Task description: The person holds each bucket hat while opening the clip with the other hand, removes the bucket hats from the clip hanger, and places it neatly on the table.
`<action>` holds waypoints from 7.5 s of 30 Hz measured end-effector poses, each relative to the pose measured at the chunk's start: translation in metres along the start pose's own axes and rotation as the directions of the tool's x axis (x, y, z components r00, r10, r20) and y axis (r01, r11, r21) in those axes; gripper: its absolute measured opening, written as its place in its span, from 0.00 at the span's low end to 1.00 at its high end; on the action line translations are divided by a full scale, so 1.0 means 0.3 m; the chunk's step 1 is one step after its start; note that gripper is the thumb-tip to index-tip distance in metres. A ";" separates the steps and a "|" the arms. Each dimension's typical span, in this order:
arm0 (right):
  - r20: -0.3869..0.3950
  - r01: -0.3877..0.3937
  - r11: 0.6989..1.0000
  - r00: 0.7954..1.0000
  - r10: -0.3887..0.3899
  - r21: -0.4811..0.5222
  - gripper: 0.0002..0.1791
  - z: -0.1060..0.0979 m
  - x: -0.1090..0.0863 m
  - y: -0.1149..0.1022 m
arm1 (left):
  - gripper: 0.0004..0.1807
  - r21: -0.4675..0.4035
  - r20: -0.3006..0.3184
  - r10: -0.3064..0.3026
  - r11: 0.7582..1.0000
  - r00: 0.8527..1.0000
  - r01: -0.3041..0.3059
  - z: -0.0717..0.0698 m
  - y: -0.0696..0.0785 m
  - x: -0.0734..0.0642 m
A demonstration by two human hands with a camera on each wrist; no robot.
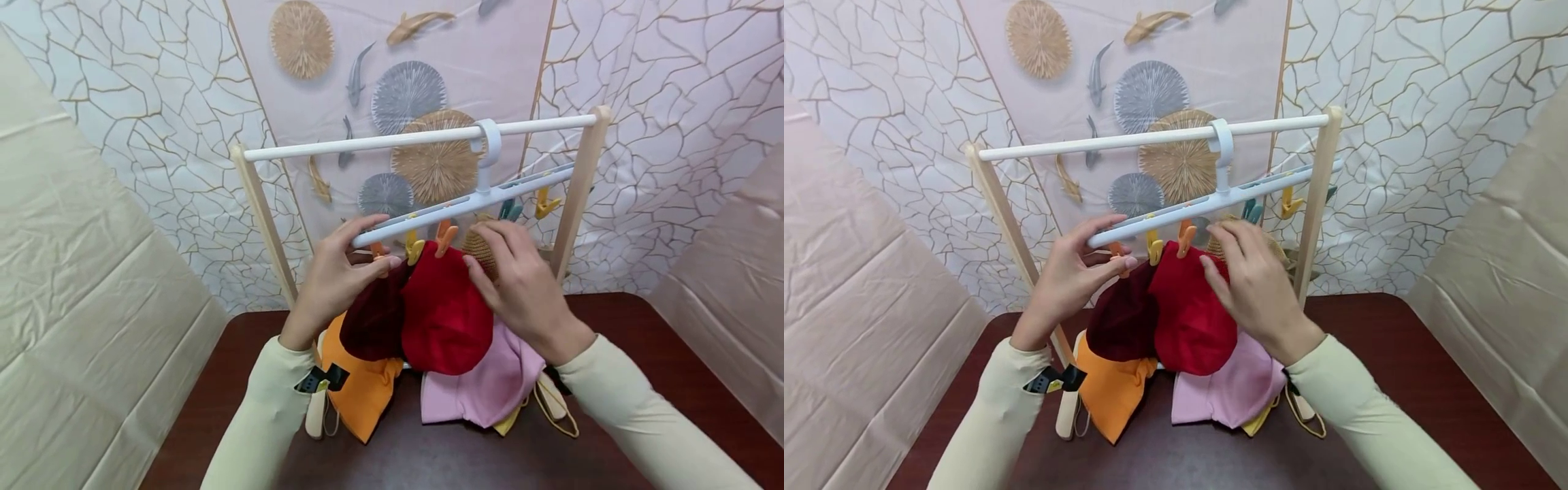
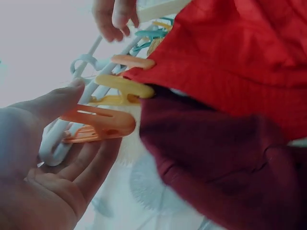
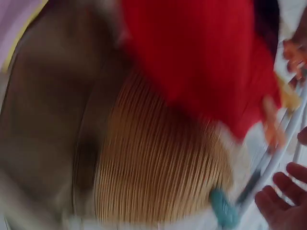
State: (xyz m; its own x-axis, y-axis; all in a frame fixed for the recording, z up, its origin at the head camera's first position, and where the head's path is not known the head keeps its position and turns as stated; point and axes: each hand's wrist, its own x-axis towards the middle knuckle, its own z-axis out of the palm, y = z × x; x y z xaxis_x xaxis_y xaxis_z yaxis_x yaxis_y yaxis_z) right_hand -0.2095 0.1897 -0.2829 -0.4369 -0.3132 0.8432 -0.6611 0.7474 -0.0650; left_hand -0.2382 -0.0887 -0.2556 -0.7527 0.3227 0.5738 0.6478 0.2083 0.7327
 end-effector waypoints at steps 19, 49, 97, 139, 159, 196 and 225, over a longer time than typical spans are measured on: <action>0.121 -0.336 0.882 0.942 0.314 0.329 0.24 0.156 0.083 -0.186 | 0.35 -0.293 -0.215 -0.081 0.956 0.973 0.014 0.106 -0.063 -0.041; 0.330 -0.568 0.769 0.815 0.476 0.293 0.23 0.181 0.153 -0.221 | 0.12 0.188 -0.073 -0.141 0.970 0.987 0.153 0.109 -0.245 -0.144; 0.227 -0.386 0.612 0.918 0.324 0.690 0.46 0.241 0.035 -0.177 | 0.10 -0.367 -0.303 -0.460 0.865 0.835 0.344 -0.030 -0.193 -0.301; 0.625 -0.720 0.665 0.615 0.480 0.199 0.14 0.341 -0.435 -0.145 | 0.35 0.415 -0.107 -0.629 0.676 0.770 0.609 0.059 -0.427 -0.414; 0.700 -0.191 0.932 0.618 0.358 -0.308 0.48 0.284 -0.480 -0.314 | 0.40 0.791 0.255 -0.548 0.592 0.796 0.154 0.249 -0.390 -0.404; 0.512 -0.339 0.930 0.829 0.224 0.142 0.07 0.112 -0.389 -0.204 | 0.25 0.635 0.247 -0.507 0.729 0.826 0.257 0.280 -0.452 -0.422; 0.406 -0.711 0.689 0.676 0.615 0.140 0.28 0.238 -0.239 -0.040 | 0.30 0.027 -0.162 -0.225 0.972 0.961 0.232 0.267 -0.399 -0.125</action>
State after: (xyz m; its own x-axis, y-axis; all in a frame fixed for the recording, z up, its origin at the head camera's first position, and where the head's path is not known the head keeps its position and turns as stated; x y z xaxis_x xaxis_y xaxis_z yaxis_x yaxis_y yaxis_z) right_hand -0.2140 0.1614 -0.3807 -0.9497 0.0104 0.3129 -0.2299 0.6555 -0.7193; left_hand -0.2781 -0.0517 -0.3942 -0.8878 0.1135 0.4461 0.4585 0.3027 0.8355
